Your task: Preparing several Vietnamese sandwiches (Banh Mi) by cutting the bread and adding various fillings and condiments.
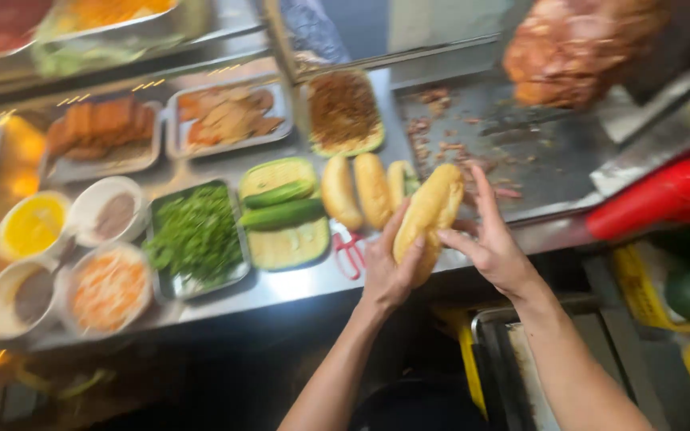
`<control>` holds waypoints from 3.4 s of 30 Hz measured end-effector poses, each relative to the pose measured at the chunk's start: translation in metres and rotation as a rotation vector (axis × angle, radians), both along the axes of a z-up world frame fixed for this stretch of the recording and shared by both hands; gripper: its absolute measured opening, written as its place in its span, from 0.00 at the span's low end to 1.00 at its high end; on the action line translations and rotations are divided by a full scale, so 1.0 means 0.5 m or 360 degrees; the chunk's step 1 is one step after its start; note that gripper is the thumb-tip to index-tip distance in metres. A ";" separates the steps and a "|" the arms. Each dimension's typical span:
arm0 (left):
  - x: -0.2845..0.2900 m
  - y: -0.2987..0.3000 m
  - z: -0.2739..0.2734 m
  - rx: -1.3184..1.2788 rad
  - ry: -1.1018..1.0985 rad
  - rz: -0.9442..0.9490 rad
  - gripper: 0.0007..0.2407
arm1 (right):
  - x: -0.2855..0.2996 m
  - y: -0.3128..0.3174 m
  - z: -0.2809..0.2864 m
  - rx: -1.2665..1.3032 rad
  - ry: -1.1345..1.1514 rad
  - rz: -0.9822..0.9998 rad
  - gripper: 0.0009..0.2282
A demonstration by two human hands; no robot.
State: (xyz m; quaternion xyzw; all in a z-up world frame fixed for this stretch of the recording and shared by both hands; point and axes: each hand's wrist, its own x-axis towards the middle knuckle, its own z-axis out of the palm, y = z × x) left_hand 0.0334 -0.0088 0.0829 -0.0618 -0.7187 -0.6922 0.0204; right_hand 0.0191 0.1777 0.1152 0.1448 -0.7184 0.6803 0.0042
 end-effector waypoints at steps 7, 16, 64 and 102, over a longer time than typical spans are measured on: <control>0.253 -0.408 -0.001 -0.0708 0.0039 0.0467 0.35 | 0.067 -0.443 -0.080 0.0143 -0.0354 0.0500 0.50; 0.480 -0.777 0.026 -0.0124 -0.0309 0.0952 0.29 | 0.149 -0.819 -0.082 0.0043 -0.0844 0.1229 0.45; 0.252 -1.169 0.012 0.0671 -0.0113 0.1360 0.37 | -0.144 -1.380 -0.007 0.0364 -0.0550 0.1740 0.35; 0.217 -1.218 0.000 -0.0162 -0.0366 0.1530 0.43 | -0.366 -1.347 -0.250 0.0192 -0.0327 0.1206 0.13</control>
